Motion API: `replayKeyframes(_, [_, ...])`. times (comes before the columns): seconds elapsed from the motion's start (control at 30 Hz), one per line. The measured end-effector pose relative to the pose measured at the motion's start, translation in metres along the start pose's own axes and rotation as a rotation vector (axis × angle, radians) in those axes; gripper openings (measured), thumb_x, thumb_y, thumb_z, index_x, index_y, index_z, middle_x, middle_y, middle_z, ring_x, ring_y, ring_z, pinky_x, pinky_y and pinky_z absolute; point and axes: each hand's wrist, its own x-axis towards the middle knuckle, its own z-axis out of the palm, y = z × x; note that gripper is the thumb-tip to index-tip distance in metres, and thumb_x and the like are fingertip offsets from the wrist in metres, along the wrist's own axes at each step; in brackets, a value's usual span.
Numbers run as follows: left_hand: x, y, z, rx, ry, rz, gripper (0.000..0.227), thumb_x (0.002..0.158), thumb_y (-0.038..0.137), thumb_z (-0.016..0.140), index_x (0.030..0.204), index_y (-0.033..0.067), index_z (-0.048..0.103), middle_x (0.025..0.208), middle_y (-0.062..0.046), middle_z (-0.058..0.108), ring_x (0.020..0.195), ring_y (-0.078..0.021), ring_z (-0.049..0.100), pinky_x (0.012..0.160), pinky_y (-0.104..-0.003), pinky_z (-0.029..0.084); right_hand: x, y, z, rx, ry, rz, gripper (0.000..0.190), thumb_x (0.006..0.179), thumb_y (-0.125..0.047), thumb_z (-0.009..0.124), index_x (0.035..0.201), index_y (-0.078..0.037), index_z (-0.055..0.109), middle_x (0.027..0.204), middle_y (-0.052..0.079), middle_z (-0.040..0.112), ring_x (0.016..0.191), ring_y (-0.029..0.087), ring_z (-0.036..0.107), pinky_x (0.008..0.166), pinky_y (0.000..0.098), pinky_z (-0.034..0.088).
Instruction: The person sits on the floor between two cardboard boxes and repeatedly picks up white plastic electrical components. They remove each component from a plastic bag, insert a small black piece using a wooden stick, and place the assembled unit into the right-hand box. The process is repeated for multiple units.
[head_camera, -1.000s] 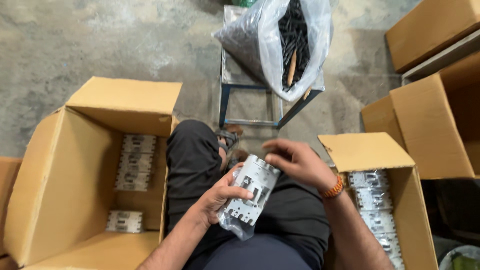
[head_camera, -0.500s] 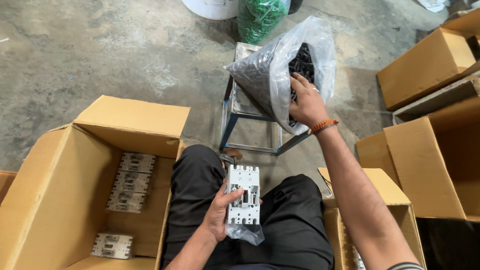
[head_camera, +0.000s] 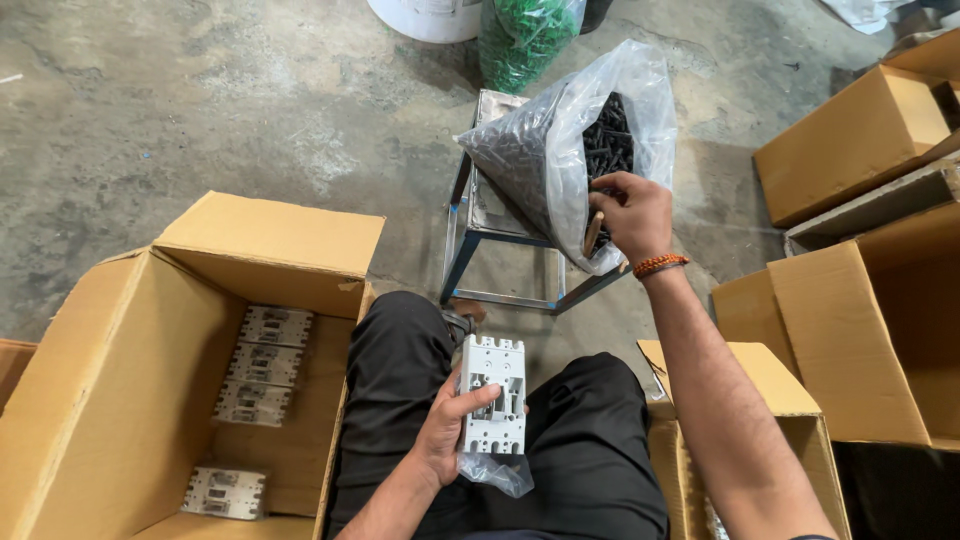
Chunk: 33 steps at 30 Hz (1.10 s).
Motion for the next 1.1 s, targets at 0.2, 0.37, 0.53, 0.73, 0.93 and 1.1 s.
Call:
replayKeyframes(0.2, [-0.002,0.003,0.007,-0.032,0.002,-0.011,0.050,0.080,0.013,0.074,0.127,0.0089,0.057,0.098,-0.013,0.074,0.087,-0.0272,0.076,0.076,-0.043,0.064,-0.015,-0.002,-0.015,0.697,0.063,0.280,0.014,0.097,-0.008,0.071,0.109,-0.001,0.070,0.098,0.009,0.075,0.080,0.013,0.075,0.062,0.0274,0.060])
replayKeyframes(0.37, [0.009,-0.007,0.004,-0.081,0.013,0.013,0.048,0.080,0.012,0.072,0.126,0.0101,0.057,0.102,-0.014,0.073,0.091,-0.0296,0.075,0.076,-0.046,0.062,-0.072,0.008,-0.024,1.010,0.048,0.374,0.019,0.097,-0.005,0.069,0.115,-0.002,0.065,0.105,0.011,0.074,0.073,0.008,0.065,0.058,0.0235,0.054])
replayKeyframes(0.53, [0.024,-0.018,-0.012,0.000,0.069,0.132,0.048,0.082,0.008,0.071,0.128,0.0068,0.059,0.101,-0.013,0.072,0.088,-0.0285,0.074,0.075,-0.046,0.063,-0.173,0.008,-0.009,1.082,-0.122,0.517,0.023,0.095,-0.001,0.065,0.117,-0.002,0.058,0.094,0.014,0.073,0.061,0.008,0.053,0.050,0.0225,0.044])
replayKeyframes(0.73, [0.026,-0.022,-0.023,-0.020,-0.007,0.129,0.042,0.086,0.006,0.070,0.126,0.0092,0.057,0.102,-0.013,0.071,0.089,-0.0284,0.075,0.078,-0.045,0.063,-0.266,-0.010,0.006,0.986,-0.375,0.647,0.031,0.093,-0.003,0.060,0.120,-0.006,0.047,0.088,0.009,0.069,0.058,0.006,0.053,0.047,0.0217,0.044])
replayKeyframes(0.93, [0.020,-0.021,-0.016,-0.004,-0.044,0.129,0.038,0.087,0.007,0.070,0.123,0.0071,0.057,0.105,-0.015,0.072,0.093,-0.0310,0.075,0.081,-0.046,0.064,-0.292,-0.020,-0.003,0.773,-0.452,0.652,0.021,0.096,-0.008,0.069,0.111,-0.002,0.056,0.085,0.010,0.073,0.054,0.006,0.049,0.046,0.0210,0.040])
replayKeyframes(1.1, [0.014,-0.022,-0.015,0.042,-0.080,0.132,0.040,0.087,0.007,0.071,0.124,0.0079,0.057,0.105,-0.015,0.071,0.094,-0.0307,0.075,0.081,-0.045,0.064,-0.295,-0.033,-0.005,0.762,-0.432,0.658,0.020,0.095,-0.009,0.068,0.112,-0.002,0.062,0.087,0.008,0.073,0.056,0.005,0.046,0.048,0.0204,0.037])
